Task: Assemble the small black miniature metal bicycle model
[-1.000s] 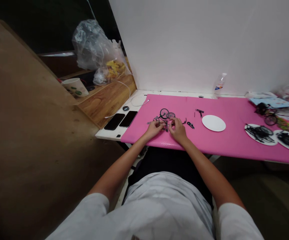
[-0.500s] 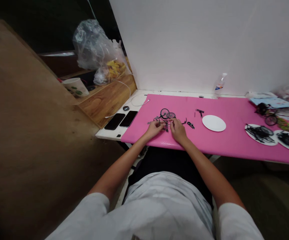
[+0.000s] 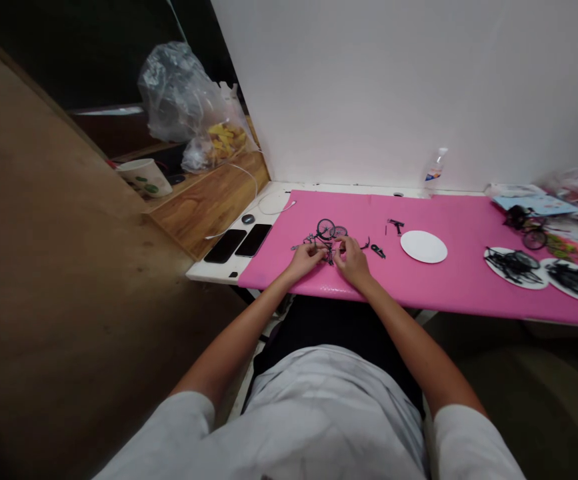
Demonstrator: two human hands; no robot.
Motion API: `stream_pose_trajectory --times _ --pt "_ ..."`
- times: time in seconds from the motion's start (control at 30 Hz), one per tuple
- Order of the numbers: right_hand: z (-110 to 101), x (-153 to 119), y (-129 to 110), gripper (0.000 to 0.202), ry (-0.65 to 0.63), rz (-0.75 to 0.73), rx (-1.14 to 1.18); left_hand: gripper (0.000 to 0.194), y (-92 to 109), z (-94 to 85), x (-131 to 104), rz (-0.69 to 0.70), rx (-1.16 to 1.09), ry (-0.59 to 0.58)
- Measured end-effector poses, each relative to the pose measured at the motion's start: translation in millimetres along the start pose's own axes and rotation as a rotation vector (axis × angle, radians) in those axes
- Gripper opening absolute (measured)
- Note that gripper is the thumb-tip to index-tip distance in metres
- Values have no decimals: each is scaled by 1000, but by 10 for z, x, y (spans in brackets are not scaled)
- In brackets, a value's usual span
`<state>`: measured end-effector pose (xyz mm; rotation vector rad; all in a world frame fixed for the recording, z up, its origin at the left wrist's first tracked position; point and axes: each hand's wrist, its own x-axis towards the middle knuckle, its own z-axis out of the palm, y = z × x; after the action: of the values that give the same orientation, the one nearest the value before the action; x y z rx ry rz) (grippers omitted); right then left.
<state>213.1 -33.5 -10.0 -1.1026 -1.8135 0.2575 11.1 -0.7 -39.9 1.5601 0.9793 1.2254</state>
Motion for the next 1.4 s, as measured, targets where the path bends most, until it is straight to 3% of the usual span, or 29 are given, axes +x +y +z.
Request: stream_pose_trajectory --times 0.23,0.43,0.6,0.9,1.4 --pt "3 4 7 34 -18 -16 -17 25 36 7 -4 -20 -14 -2" --pt "-13 25 -13 17 -55 -101 -44 26 -4 -2 2 2 -5 -9" --pt "0 30 11 32 -49 -77 -72 28 -23 3 6 -4 -24 -3" --pt "27 15 33 24 6 -10 -10 27 -30 -3 9 7 10 -4" --pt "13 14 4 23 4 -33 0 27 -37 2 11 -9 -21 2"
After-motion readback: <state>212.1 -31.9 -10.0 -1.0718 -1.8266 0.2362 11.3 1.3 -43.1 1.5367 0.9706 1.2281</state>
